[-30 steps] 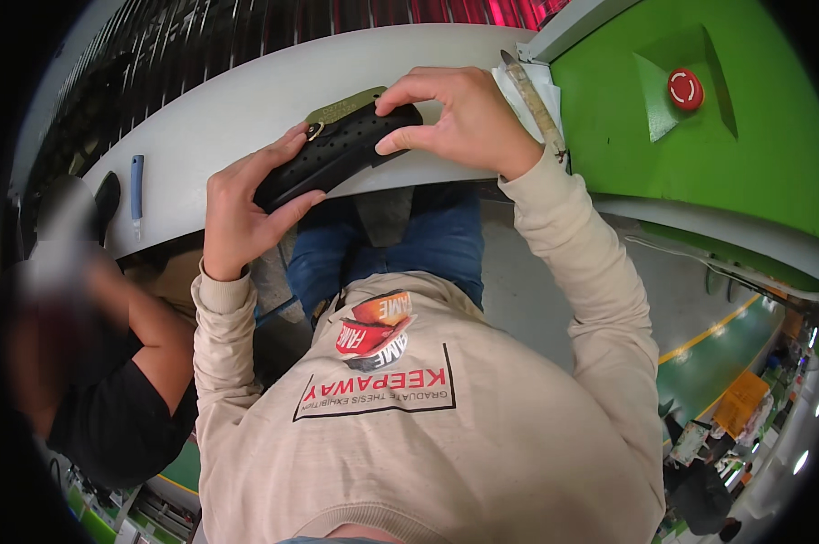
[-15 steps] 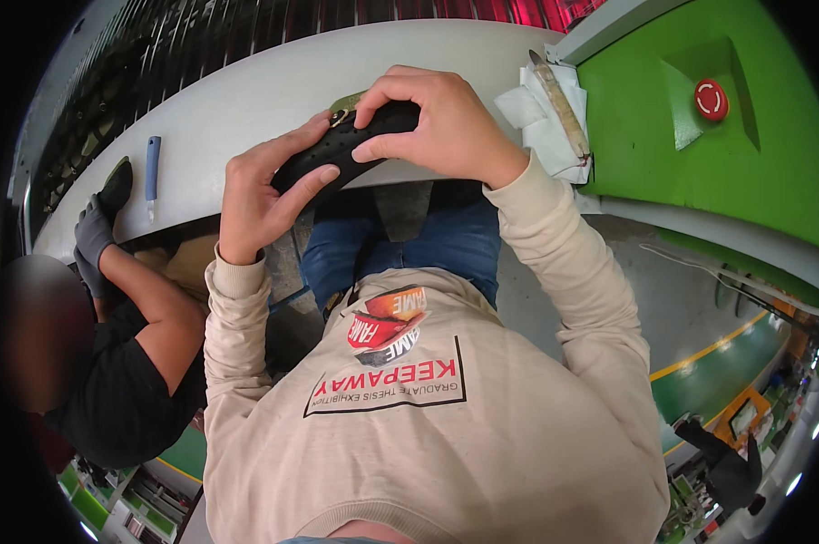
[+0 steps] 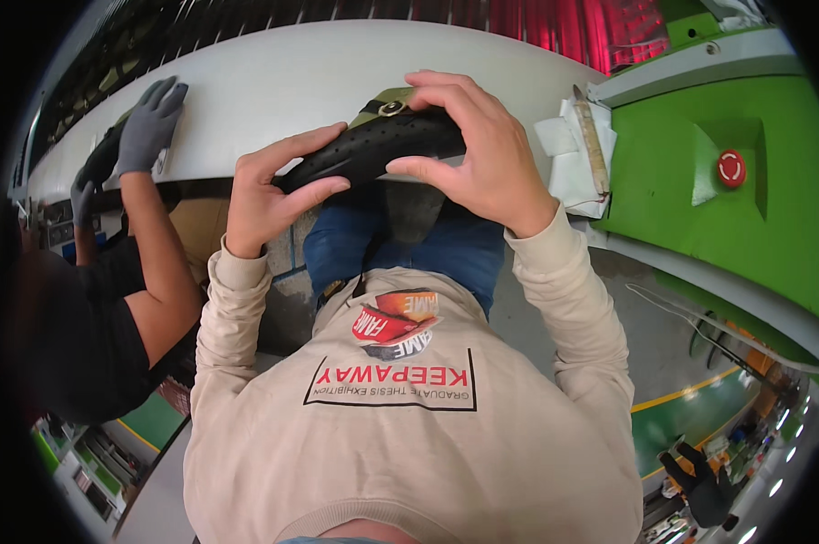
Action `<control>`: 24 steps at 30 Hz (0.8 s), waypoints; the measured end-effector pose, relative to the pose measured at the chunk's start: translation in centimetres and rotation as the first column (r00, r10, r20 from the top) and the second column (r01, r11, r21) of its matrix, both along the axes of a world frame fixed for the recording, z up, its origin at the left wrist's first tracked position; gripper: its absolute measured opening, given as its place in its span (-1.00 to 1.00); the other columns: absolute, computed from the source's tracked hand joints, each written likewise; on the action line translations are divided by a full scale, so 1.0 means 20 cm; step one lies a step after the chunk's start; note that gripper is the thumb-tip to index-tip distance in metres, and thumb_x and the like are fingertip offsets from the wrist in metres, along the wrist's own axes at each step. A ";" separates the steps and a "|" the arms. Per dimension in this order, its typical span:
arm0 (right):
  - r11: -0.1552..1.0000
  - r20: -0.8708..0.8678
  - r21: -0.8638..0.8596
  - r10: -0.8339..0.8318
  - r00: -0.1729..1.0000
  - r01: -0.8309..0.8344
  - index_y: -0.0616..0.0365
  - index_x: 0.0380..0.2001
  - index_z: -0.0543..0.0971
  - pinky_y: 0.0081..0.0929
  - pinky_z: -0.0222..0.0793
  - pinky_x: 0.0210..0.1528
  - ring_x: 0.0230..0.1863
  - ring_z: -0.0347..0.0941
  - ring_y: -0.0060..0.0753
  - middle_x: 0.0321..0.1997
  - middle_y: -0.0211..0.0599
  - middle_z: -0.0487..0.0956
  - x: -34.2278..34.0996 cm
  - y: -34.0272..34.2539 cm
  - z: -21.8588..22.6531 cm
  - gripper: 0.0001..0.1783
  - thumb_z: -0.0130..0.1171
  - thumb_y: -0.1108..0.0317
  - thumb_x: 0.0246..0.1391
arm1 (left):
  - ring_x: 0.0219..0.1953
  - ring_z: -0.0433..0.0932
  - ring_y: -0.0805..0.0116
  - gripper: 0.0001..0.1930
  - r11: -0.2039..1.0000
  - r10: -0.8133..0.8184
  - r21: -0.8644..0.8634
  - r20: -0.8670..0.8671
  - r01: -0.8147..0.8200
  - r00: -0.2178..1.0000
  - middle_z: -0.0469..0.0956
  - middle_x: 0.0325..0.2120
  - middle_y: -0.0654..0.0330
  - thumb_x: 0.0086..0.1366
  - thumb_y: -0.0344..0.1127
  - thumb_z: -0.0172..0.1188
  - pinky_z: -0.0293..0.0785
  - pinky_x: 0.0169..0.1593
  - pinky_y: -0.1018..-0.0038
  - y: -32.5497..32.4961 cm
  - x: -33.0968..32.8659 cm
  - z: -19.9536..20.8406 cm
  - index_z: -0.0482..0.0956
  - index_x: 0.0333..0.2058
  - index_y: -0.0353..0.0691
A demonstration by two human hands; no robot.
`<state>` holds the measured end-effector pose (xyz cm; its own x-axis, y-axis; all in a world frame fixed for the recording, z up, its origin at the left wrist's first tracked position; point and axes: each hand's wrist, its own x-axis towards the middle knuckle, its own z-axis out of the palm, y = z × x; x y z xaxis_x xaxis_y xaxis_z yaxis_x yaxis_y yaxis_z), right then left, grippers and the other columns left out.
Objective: Manually assemble and inspect shoe components at a factory assembly line station.
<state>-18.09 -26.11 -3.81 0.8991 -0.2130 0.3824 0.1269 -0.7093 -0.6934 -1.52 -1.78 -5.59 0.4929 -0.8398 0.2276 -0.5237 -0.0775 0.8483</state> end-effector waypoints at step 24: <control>0.985 -0.104 0.095 0.152 0.983 -0.142 0.16 0.07 0.80 -0.21 0.49 0.40 0.27 0.68 -0.15 0.16 -0.13 0.79 0.12 0.05 0.00 -0.56 0.60 0.41 0.08 | 0.02 0.76 0.36 -0.45 0.991 0.088 -0.049 -0.478 -0.127 0.874 0.80 -0.07 0.08 0.13 -0.41 0.73 0.70 0.15 0.40 0.12 -0.01 -0.16 0.71 0.07 -0.38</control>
<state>-15.66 -25.03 -3.88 0.9586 -0.1037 0.2653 0.1447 -0.6250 -0.7671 -1.80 0.54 -8.82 0.6442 -0.7649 0.0056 -0.0503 -0.0350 0.9981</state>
